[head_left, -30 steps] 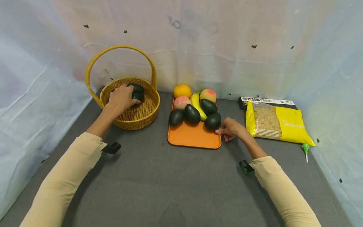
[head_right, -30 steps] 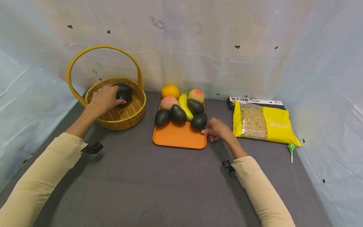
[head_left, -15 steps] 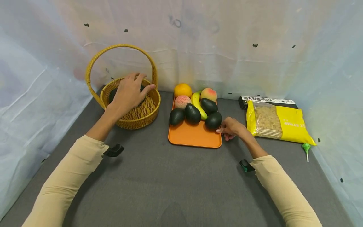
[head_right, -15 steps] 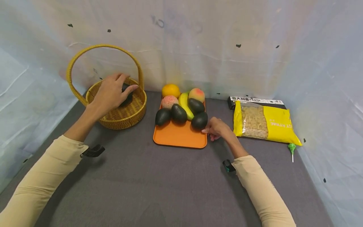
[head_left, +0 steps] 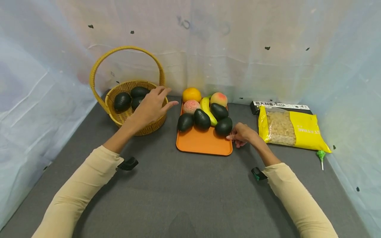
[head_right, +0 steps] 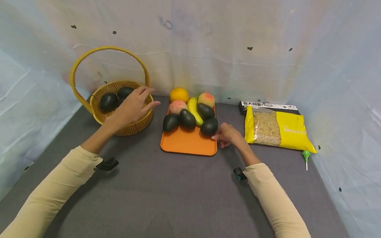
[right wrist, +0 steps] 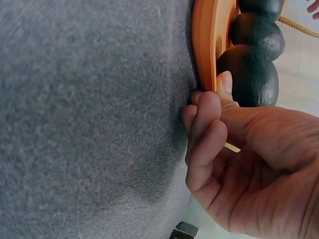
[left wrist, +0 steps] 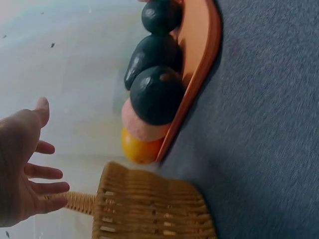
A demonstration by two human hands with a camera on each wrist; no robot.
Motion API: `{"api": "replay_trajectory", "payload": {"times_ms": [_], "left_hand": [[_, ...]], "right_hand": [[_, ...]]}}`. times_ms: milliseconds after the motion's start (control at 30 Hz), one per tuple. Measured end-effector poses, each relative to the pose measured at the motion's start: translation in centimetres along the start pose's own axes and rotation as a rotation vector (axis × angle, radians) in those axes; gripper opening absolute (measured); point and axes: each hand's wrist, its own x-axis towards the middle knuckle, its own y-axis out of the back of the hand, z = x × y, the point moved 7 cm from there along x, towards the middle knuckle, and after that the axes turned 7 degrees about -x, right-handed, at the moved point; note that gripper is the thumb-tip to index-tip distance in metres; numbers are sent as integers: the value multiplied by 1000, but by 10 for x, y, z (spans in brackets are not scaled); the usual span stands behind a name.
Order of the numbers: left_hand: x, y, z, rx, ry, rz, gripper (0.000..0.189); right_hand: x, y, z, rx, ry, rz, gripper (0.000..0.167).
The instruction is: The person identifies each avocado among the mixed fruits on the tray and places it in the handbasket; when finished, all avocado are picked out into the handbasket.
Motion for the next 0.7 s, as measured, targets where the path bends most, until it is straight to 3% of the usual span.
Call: {"api": "replay_trajectory", "payload": {"times_ms": [133, 267, 433, 567, 700], "left_hand": [[1, -12, 10, 16, -57, -27, 63], [1, -27, 20, -70, -96, -77, 60], [0, -49, 28, -157, -75, -202, 66], [-2, -60, 33, -181, -41, -278, 70], [-3, -72, 37, -182, -52, -346, 71]], "right_hand": [[1, -1, 0, -5, -16, -16, 33], [2, -1, 0, -8, -24, -18, 33], [3, -2, 1, -4, -23, -16, 33], [2, -2, 0, 1, -23, -14, 34], [1, -2, -1, -3, -23, -11, 33]]}}
